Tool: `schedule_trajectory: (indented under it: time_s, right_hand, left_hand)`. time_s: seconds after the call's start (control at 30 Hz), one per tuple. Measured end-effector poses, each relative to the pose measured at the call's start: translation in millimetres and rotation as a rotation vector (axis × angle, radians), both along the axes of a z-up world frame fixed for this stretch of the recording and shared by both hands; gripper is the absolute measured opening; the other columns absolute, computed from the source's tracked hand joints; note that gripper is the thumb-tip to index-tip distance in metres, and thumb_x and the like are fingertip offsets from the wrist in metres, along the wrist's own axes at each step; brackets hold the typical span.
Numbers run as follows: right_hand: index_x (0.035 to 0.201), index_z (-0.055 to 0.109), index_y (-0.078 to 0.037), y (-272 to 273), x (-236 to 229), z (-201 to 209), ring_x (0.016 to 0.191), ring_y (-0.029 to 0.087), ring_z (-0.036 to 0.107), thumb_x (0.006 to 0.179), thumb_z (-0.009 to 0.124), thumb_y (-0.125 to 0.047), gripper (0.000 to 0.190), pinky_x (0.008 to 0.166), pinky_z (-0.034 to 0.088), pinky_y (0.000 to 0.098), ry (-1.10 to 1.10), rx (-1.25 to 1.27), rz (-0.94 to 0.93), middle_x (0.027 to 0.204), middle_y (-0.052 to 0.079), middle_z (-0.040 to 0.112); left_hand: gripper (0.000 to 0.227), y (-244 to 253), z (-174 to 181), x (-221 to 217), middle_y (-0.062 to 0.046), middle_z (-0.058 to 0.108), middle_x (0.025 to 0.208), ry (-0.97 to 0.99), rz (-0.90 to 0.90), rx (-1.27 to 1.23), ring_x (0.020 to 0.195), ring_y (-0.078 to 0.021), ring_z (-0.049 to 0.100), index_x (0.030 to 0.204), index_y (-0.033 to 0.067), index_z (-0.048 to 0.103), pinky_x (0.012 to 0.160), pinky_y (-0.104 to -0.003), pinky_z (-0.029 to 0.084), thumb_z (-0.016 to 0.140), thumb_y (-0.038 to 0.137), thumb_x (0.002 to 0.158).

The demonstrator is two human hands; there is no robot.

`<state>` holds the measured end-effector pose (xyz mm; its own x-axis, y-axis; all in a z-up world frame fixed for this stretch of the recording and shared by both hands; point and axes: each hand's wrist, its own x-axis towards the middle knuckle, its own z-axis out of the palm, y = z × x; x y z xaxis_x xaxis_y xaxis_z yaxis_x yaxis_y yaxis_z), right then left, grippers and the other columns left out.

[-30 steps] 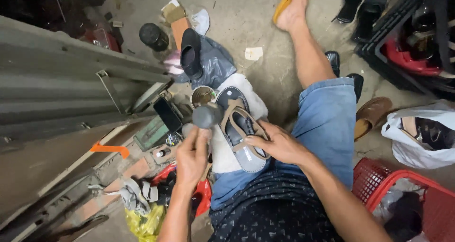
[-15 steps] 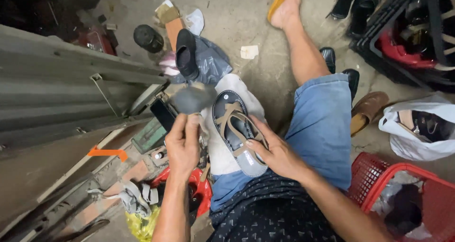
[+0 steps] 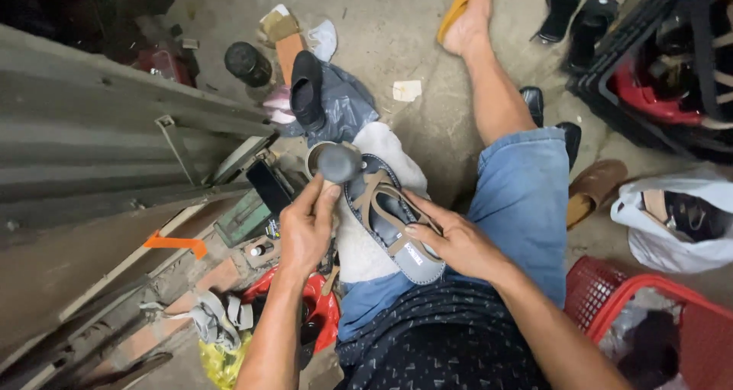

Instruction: The person sits on the floor and uses a rubber mallet to tap the sole and strap of a single sandal. They repeatedly strike different areas of the sandal, rotating it to access various sections.

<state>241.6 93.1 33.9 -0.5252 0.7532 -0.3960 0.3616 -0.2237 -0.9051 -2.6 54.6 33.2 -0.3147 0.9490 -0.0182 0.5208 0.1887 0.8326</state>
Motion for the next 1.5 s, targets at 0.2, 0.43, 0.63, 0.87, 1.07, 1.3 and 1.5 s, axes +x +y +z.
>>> schedule_trajectory:
  time_s: [0.2, 0.43, 0.63, 0.87, 1.07, 1.3, 1.5]
  right_hand:
    - [0.151, 0.053, -0.009, 9.0, 1.4, -0.9, 0.136, 0.038, 0.053, 0.095, 0.069, -0.024, 0.060, 0.114, 0.042, 0.0505, -0.016, 0.037, 0.012, 0.146, 0.023, 0.058]
    - [0.150, 0.054, -0.011, 7.2, 3.4, 0.0, 0.136, 0.038, 0.054, 0.094, 0.070, -0.026, 0.060, 0.113, 0.043, 0.0503, -0.033, 0.011, 0.016, 0.145, 0.021, 0.059]
    - [0.149, 0.056, -0.012, 5.0, 4.1, -10.8, 0.134, 0.036, 0.056, 0.093, 0.071, -0.024, 0.059, 0.112, 0.045, 0.0485, 0.005, 0.018, -0.025, 0.142, 0.019, 0.063]
    - [0.147, 0.057, -0.008, -0.3, 6.4, -22.6, 0.131, 0.038, 0.058, 0.093, 0.073, -0.021, 0.058, 0.110, 0.045, 0.0502, 0.067, 0.030, -0.063, 0.139, 0.022, 0.064]
    - [0.143, 0.062, -0.010, -2.6, -1.0, -34.4, 0.130, 0.032, 0.060, 0.091, 0.076, -0.020, 0.055, 0.109, 0.047, 0.0473, 0.102, 0.081, -0.141, 0.136, 0.018, 0.068]
    - [0.140, 0.065, -0.011, -4.1, -14.6, -34.1, 0.123, 0.035, 0.065, 0.091, 0.077, -0.021, 0.051, 0.104, 0.051, 0.0480, 0.039, 0.157, -0.163, 0.129, 0.019, 0.072]
    - [0.148, 0.055, -0.020, -4.7, -20.4, -16.3, 0.127, 0.009, 0.062, 0.089, 0.065, -0.037, 0.061, 0.105, 0.046, 0.0231, -0.060, -0.114, -0.167, 0.143, -0.003, 0.066]
  left_hand:
    - [0.031, 15.1, -16.2, 1.2, -0.020, 0.073, 0.118, 0.018, -0.071, 0.049, 0.115, -0.0389, 0.064, 0.127, 0.0062, 0.071, 0.091, -0.051, 0.056, 0.068, 0.018, 0.099]
    - [0.034, 16.4, 0.5, 13.8, -0.019, 0.073, 0.118, 0.009, -0.069, 0.043, 0.116, -0.0364, 0.065, 0.128, 0.0059, 0.071, 0.095, -0.049, 0.055, 0.070, 0.020, 0.098]
    - [0.034, 21.6, 11.4, 19.4, -0.015, 0.073, 0.123, 0.002, 0.014, 0.078, 0.121, -0.0321, 0.062, 0.131, 0.0090, 0.069, 0.097, -0.045, 0.055, 0.066, 0.024, 0.100]
    - [0.032, 4.0, -9.3, 8.9, -0.019, 0.074, 0.116, 0.008, 0.014, -0.052, 0.114, -0.0364, 0.066, 0.127, 0.0081, 0.072, 0.093, -0.050, 0.055, 0.067, 0.023, 0.099]
    - [0.030, -46.9, -49.6, -18.3, -0.016, 0.077, 0.110, -0.060, 0.168, -0.068, 0.107, -0.0279, 0.071, 0.128, 0.0134, 0.073, 0.090, -0.046, 0.056, 0.064, 0.022, 0.101]
    - [0.020, -52.1, 1.0, 2.3, -0.014, 0.078, 0.086, -0.079, 0.279, -0.074, 0.083, -0.0235, 0.072, 0.107, 0.0112, 0.080, 0.084, -0.045, 0.058, 0.065, 0.023, 0.101]
    - [0.032, -73.0, 0.3, 20.1, -0.005, 0.077, 0.095, -0.112, 0.006, -0.224, 0.083, -0.0159, 0.066, 0.106, 0.0112, 0.076, 0.074, -0.033, 0.052, 0.053, 0.032, 0.101]
